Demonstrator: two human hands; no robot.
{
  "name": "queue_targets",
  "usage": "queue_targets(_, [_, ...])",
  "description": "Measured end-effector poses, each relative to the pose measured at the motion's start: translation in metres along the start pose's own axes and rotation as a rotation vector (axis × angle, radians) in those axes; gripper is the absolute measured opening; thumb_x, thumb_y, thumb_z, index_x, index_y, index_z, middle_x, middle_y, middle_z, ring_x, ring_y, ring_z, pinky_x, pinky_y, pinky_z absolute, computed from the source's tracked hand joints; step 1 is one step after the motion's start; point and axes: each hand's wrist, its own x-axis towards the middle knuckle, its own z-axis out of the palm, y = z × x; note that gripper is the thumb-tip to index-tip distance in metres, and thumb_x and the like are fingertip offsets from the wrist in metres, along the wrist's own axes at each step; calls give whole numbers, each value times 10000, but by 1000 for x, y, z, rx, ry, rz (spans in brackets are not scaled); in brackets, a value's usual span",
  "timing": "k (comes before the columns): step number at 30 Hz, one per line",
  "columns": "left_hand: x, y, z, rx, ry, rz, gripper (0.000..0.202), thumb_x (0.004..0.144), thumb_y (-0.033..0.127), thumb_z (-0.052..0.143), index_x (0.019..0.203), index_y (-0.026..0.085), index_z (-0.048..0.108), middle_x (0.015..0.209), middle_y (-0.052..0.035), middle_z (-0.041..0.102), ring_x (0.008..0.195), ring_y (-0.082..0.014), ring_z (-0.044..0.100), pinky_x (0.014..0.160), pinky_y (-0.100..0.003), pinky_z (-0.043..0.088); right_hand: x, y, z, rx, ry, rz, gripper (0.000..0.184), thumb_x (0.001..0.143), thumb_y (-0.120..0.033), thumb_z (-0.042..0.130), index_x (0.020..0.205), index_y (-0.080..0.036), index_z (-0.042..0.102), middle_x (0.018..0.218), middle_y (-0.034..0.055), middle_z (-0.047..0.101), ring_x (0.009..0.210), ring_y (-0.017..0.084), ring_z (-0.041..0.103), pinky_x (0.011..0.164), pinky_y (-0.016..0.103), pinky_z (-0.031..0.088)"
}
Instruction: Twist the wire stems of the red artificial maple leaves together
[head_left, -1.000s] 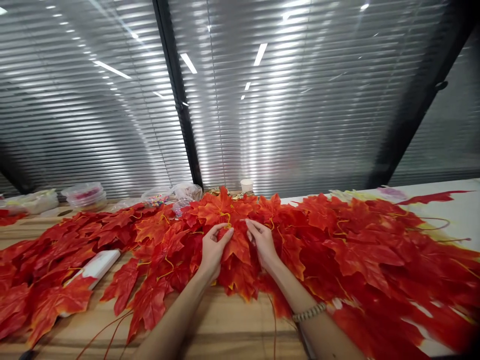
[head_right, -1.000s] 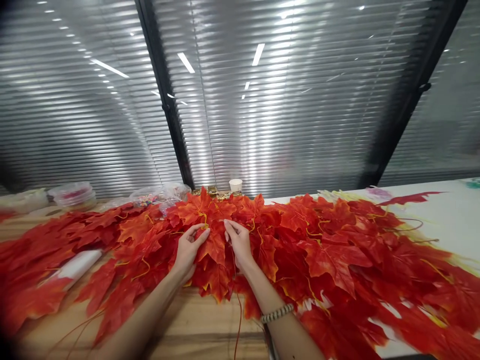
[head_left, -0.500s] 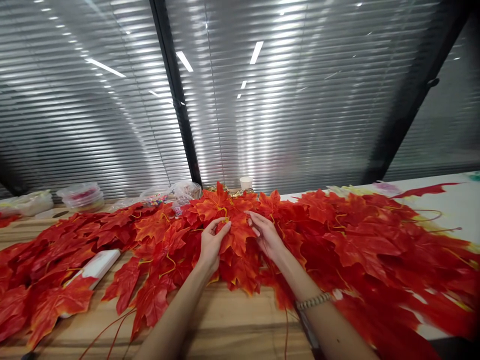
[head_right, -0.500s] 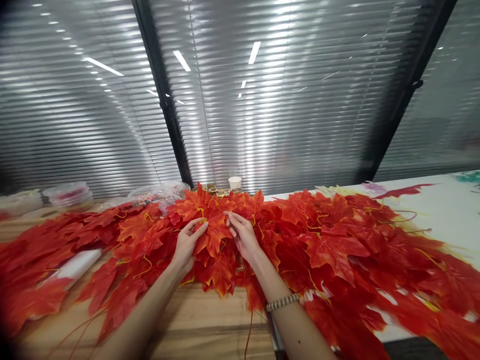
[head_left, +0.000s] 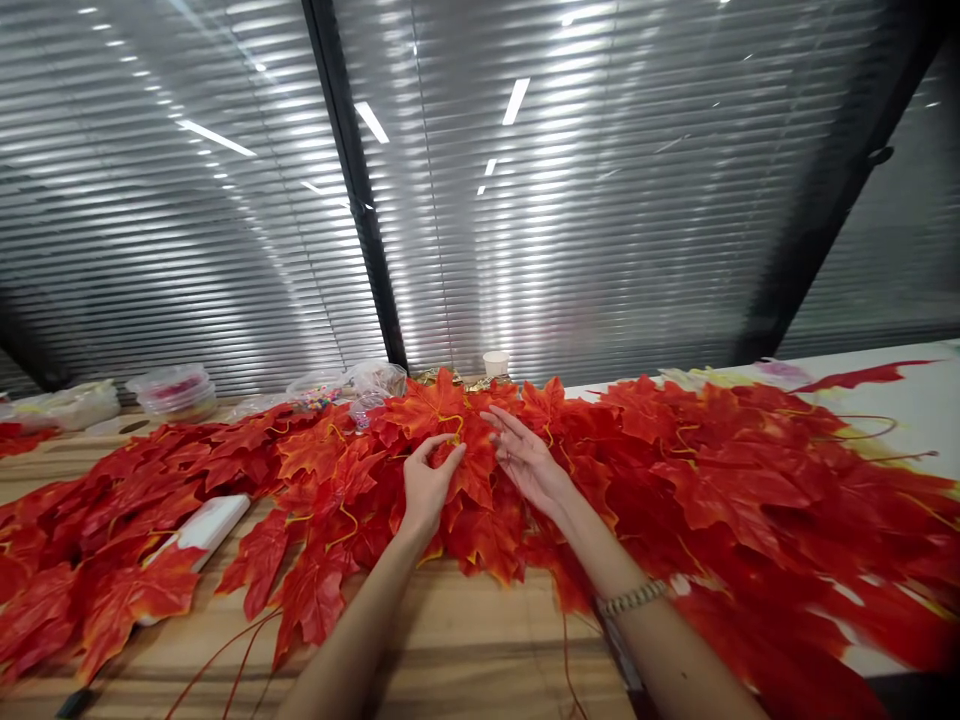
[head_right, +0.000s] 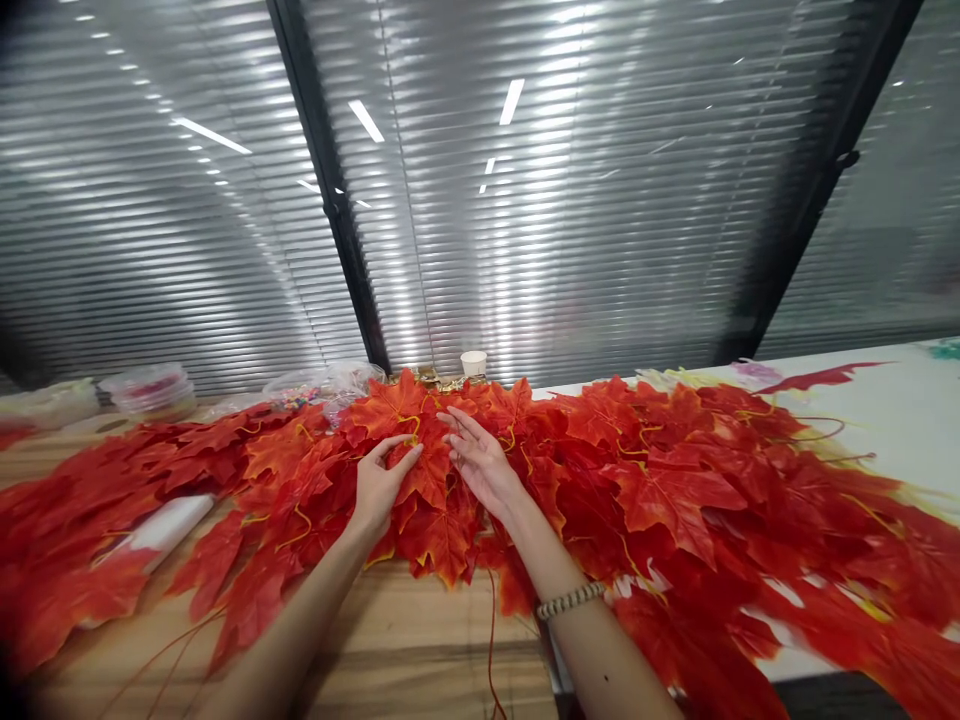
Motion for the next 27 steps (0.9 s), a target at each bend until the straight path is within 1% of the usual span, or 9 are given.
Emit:
queue_targets(5, [-4, 2, 0, 137, -11, 141, 212, 682, 314, 650, 846, 181, 673, 864, -55, 689, 841, -214, 610, 807, -310, 431, -4, 0, 6, -53, -80, 28, 452, 641, -119, 705, 1070, -231, 619, 1210, 50, 563, 839, 93, 601, 740, 181, 481])
queue_targets(8, [-6, 3, 1, 186, -13, 176, 205, 701, 295, 628, 864, 179, 671, 876, -59, 692, 841, -212, 616, 811, -317, 437, -5, 3, 7, -94, -61, 47, 449, 628, -121, 718, 1057, -216, 630, 1159, 50, 597, 866, 107, 603, 787, 202, 474])
queue_targets(10, [-8, 4, 1, 202, -13, 182, 203, 709, 287, 614, 869, 174, 669, 883, -60, 693, 844, -209, 620, 811, -321, 443, -5, 7, 7, -128, -17, 45, 438, 620, -124, 727, 1042, -206, 640, 1086, 46, 636, 851, 116, 609, 768, 207, 483])
queue_targets(13, [-9, 6, 2, 229, -8, 195, 200, 715, 283, 606, 869, 171, 667, 887, -59, 695, 840, -204, 624, 801, -319, 454, -4, 15, 5, -161, 50, 47, 407, 625, -149, 732, 1018, -215, 653, 1014, 33, 664, 682, 87, 610, 599, 179, 498])
queue_targets(15, [-10, 7, 3, 242, -12, 208, 193, 719, 280, 605, 868, 171, 664, 884, -58, 695, 833, -200, 627, 792, -315, 460, -3, 18, 4, -160, 77, 49, 387, 623, -163, 736, 998, -226, 664, 1003, 26, 666, 609, 70, 592, 534, 170, 489])
queue_targets(17, [-11, 8, 3, 254, -16, 219, 186, 725, 273, 603, 869, 170, 660, 884, -58, 695, 832, -199, 630, 790, -313, 462, -2, 20, 4, -128, 97, 27, 391, 615, -160, 741, 990, -240, 668, 1012, 17, 661, 626, 70, 596, 561, 174, 500])
queue_targets(22, [-13, 10, 4, 279, -32, 267, 171, 730, 261, 603, 864, 172, 661, 876, -56, 694, 822, -194, 632, 790, -308, 462, 1, 23, 1, -43, 163, -99, 413, 626, -157, 730, 1021, -244, 650, 1069, 18, 632, 759, 91, 607, 695, 191, 507])
queue_targets(25, [-13, 11, 5, 265, -47, 281, 172, 730, 260, 604, 865, 170, 660, 878, -56, 692, 828, -192, 629, 796, -306, 459, 3, 25, -1, -35, 211, -138, 406, 621, -159, 730, 1011, -238, 651, 1055, 23, 634, 771, 99, 607, 712, 205, 504])
queue_targets(27, [-14, 11, 6, 235, -64, 264, 183, 732, 268, 602, 877, 171, 660, 891, -57, 690, 842, -194, 625, 807, -308, 456, 3, 27, -2, -32, 217, -151, 399, 627, -154, 726, 1010, -235, 648, 1045, 24, 635, 764, 95, 605, 712, 206, 501])
